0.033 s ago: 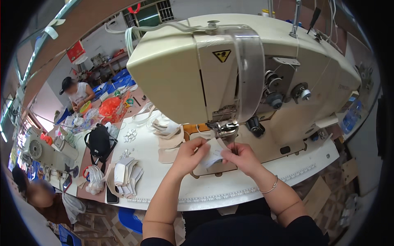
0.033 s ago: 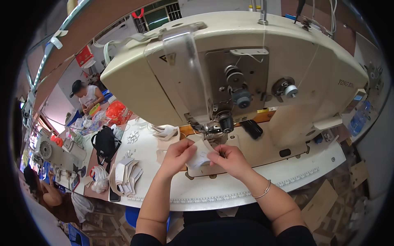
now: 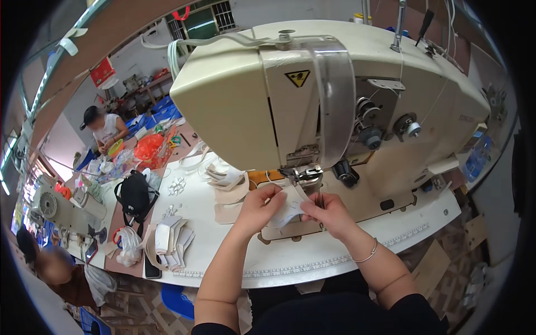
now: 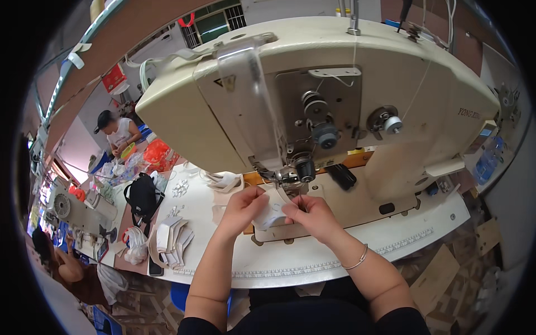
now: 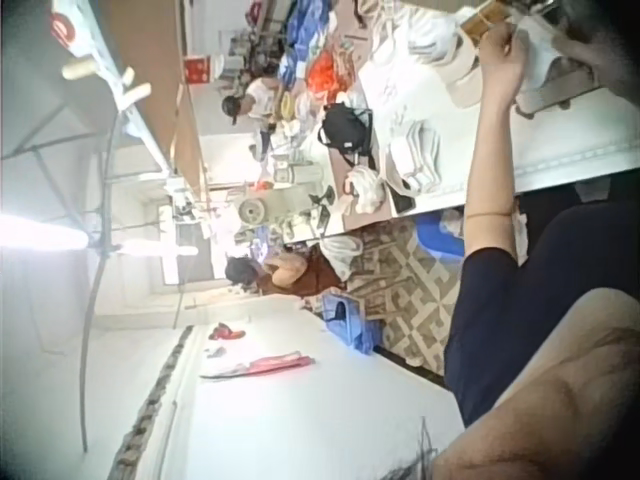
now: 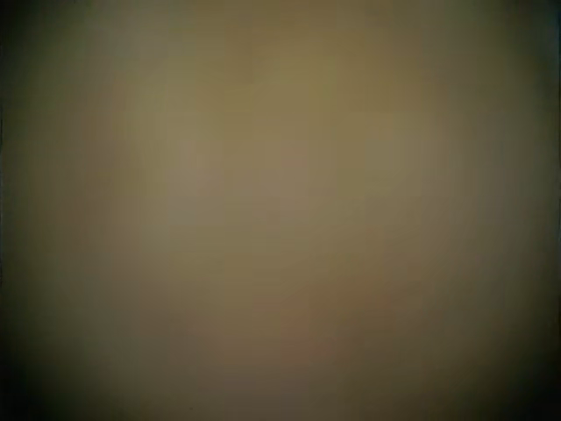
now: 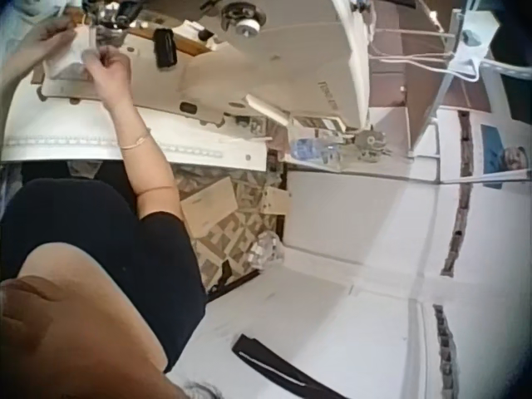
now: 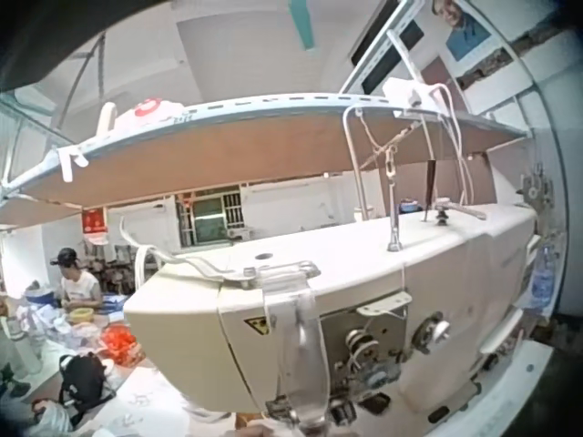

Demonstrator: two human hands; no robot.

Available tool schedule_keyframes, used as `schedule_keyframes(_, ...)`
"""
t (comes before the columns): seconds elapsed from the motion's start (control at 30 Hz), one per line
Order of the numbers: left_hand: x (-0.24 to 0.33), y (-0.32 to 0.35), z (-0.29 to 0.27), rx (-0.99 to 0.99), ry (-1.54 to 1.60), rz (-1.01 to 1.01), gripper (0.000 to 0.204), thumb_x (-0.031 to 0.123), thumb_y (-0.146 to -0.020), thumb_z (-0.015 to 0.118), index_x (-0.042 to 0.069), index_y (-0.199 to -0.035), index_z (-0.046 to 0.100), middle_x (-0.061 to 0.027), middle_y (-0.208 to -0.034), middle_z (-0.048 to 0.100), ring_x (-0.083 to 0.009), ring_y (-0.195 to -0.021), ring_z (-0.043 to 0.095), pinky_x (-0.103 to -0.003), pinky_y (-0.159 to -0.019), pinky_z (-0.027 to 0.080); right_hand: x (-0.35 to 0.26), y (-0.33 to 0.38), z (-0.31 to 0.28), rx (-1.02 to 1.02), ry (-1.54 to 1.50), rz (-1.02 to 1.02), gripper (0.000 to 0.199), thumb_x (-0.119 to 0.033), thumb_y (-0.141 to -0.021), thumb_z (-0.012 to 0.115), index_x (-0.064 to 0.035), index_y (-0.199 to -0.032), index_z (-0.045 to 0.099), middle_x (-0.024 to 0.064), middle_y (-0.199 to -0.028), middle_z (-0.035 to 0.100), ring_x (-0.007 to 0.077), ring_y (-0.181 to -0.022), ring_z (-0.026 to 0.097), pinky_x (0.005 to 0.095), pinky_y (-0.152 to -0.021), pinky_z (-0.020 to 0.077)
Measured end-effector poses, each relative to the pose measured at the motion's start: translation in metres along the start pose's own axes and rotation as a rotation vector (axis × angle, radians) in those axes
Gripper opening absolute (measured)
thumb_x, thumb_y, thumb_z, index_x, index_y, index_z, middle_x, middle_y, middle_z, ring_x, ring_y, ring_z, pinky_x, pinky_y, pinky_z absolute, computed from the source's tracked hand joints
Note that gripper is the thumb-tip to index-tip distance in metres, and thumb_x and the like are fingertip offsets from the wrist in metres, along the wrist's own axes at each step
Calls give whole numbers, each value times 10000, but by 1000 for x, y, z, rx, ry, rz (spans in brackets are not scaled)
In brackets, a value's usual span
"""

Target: The person operates an industrial sewing machine to stitch white fabric pieces, likely face masks. They repeatedly pick up a piece, align it under the needle, sew a seam, and place the finished item on a growing pile to the left.

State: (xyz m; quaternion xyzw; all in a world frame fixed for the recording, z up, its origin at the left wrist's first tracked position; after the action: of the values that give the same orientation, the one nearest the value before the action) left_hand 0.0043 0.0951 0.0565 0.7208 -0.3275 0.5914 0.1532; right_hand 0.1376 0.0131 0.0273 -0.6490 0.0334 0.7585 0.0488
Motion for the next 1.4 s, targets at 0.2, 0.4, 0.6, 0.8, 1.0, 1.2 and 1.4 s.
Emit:
schedule_keyframes(0.2,-4,-30,7,-41,171,-118,116,158,-800,563,44,-779,556,26,-703,540,-46,-639,492,-206,-569,409,3,-4,-4,15,-266,56,186,-218,-807,607,-38,-843,573,64,-729,612,29,-535,442,163,-467,333)
schedule_keyframes(0.4,3,-32,7,-18,118,-243,155,140,-784,581,-10,-818,600,-28,-727,586,-76,-653,529,-226,-578,433,8,-6,-3,4,-381,65,167,-195,-811,599,-35,-847,568,81,-718,601,57,-542,469,172,-453,342)
schedule_keyframes(0.6,20,-31,4,-12,33,-192,184,138,-772,583,-35,-832,605,-42,-720,596,-83,-635,533,-231,-564,435,8,-7,0,-9,-389,39,166,-198,-810,601,-35,-829,572,84,-717,606,52,-532,463,170,-455,339)
schedule_keyframes(0.8,42,2,-2,348,-474,610,234,71,-672,623,30,-896,571,-93,-875,553,-191,-829,541,-288,-687,434,6,-1,-10,7,-140,11,149,-187,-813,599,-40,-805,571,68,-708,610,40,-546,472,169,-460,343)
schedule_keyframes(1.0,40,28,40,320,-937,922,328,63,-601,666,143,-913,599,-14,-954,554,-225,-984,523,-399,-878,374,12,-5,-14,-37,-264,35,155,-205,-819,593,-52,-819,572,23,-699,593,31,-560,465,161,-473,338)
schedule_keyframes(1.2,38,31,35,363,-879,958,305,-14,-619,632,141,-881,642,-14,-940,590,-233,-948,567,-416,-924,370,7,-3,-11,-33,-211,19,155,-208,-825,586,-54,-822,568,18,-691,585,33,-565,466,160,-478,338)
schedule_keyframes(1.4,36,19,27,356,-758,919,334,-74,-609,615,131,-871,646,-14,-915,596,-224,-921,580,-417,-930,368,7,-5,-11,-29,-187,20,163,-206,-833,575,-44,-844,580,16,-690,586,26,-559,446,155,-481,332)
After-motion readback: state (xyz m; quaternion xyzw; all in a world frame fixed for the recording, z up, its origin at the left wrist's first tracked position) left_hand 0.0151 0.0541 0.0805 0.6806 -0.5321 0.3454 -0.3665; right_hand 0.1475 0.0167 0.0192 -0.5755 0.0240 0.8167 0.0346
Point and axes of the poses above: each hand's wrist, its own y-axis away from the middle knuckle, its own z-axis out of the palm, x = y × z, the point moved 6 cm from there along -y, towards the middle knuckle
